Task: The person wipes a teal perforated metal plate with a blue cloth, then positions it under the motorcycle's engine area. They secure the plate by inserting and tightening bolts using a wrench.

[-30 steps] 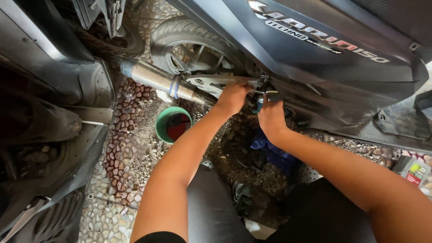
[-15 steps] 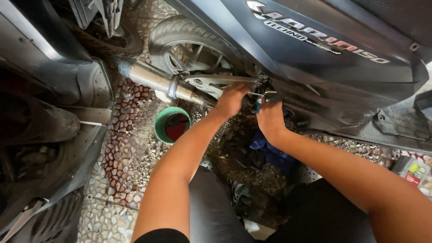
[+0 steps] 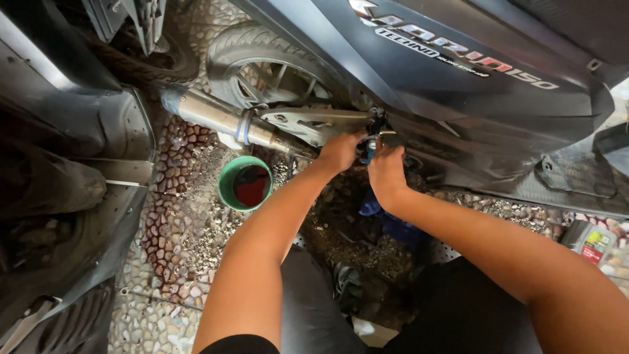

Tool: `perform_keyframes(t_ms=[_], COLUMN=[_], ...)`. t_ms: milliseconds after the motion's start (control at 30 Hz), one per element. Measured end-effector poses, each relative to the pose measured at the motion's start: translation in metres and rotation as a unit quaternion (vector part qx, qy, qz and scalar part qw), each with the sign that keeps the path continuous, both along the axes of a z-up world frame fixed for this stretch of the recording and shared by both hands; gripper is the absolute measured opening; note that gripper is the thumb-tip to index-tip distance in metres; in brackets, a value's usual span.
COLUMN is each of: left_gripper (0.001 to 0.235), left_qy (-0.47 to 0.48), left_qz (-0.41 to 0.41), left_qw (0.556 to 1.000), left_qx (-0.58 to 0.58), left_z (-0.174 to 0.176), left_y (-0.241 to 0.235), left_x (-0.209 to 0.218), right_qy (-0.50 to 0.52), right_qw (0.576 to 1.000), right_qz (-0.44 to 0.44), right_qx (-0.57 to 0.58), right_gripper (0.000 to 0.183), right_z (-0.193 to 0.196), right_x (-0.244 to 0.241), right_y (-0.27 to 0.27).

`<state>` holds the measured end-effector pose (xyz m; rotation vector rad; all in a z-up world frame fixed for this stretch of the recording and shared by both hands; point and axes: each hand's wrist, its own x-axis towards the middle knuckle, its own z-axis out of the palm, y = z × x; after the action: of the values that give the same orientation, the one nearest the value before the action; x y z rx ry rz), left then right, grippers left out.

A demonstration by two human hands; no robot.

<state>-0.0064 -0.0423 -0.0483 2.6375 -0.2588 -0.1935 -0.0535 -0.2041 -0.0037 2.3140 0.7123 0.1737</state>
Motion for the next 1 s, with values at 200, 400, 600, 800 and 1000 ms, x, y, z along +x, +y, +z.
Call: perform_keyframes(t_ms=[200, 400, 600, 800, 1000], left_gripper=[0.05, 0.05, 0.031, 0.025, 0.024], left_qy=[-0.011, -0.02, 0.074, -0.018, -0.3], left_qz=[0.009, 0.016, 0.017, -0.002, -0.117], left_qw=[0.999, 0.998, 0.997, 0.99, 0.911], left_qx=[-0.033, -0.049, -0.001, 0.139, 0.257], left_z=[0.013, 0.013, -0.019, -0.073, 0.095], left_y=[-0.004, -0.003, -0.005, 0.018, 0.025], left_x=[-0.006, -0.005, 0.008, 0.043, -0.005], right_qy=[0.01, -0.017, -0.069, -0.08, 0.006], right_qw=[1.0, 0.998, 0.988, 0.994, 0.999], right_qz=[-0.016, -0.007, -0.028, -0.032, 0.006], right_qx=[-0.004, -0.054, -0.135, -0.071, 0.038], right_gripper=[0.061, 0.065, 0.064, 0.042, 0.026], right_z=[0.001, 0.008, 0.007, -0.027, -0.019], right_x=[0.001, -0.005, -0.004, 0.006, 0.008], right_y=[0.002, 0.002, 0.011, 0.003, -0.002])
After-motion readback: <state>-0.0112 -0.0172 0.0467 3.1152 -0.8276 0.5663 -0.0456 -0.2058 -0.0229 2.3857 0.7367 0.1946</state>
